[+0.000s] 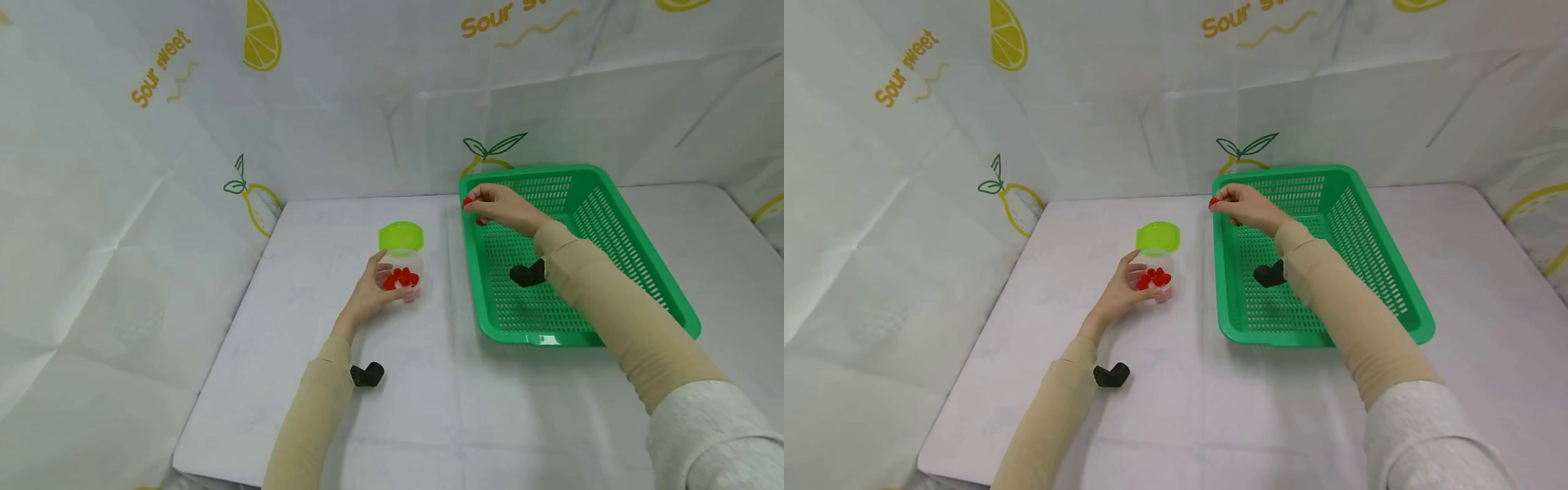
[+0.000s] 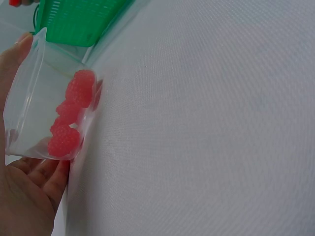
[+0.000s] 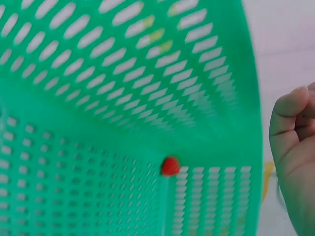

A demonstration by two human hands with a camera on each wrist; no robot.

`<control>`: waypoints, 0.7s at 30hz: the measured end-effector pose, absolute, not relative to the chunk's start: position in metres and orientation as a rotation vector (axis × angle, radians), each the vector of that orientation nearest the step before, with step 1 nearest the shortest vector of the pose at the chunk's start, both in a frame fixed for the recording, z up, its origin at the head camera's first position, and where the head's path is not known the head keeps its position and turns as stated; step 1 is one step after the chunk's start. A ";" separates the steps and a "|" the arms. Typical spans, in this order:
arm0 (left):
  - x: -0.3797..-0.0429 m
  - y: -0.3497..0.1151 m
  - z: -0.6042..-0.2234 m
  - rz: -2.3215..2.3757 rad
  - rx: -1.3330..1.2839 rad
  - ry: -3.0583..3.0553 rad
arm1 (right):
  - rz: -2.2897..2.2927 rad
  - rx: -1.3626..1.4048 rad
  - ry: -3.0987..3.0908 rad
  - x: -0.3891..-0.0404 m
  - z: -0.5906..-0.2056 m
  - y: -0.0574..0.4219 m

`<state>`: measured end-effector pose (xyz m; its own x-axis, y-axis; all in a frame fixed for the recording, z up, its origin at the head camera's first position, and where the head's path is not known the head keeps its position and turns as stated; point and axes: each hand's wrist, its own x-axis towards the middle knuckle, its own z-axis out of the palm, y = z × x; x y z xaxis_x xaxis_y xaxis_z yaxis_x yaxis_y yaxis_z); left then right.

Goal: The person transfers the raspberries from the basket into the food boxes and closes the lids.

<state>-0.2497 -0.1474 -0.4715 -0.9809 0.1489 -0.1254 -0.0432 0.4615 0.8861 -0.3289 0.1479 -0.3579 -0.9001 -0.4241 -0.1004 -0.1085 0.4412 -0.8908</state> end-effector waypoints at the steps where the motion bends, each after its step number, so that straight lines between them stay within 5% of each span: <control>1: -0.250 -0.148 -0.472 1.539 0.093 2.522 | -1.445 -0.480 2.375 -0.328 -0.356 0.144; 21: -0.246 -0.146 -0.467 1.561 0.100 2.512 | -1.006 -0.794 2.332 -0.314 -0.348 0.068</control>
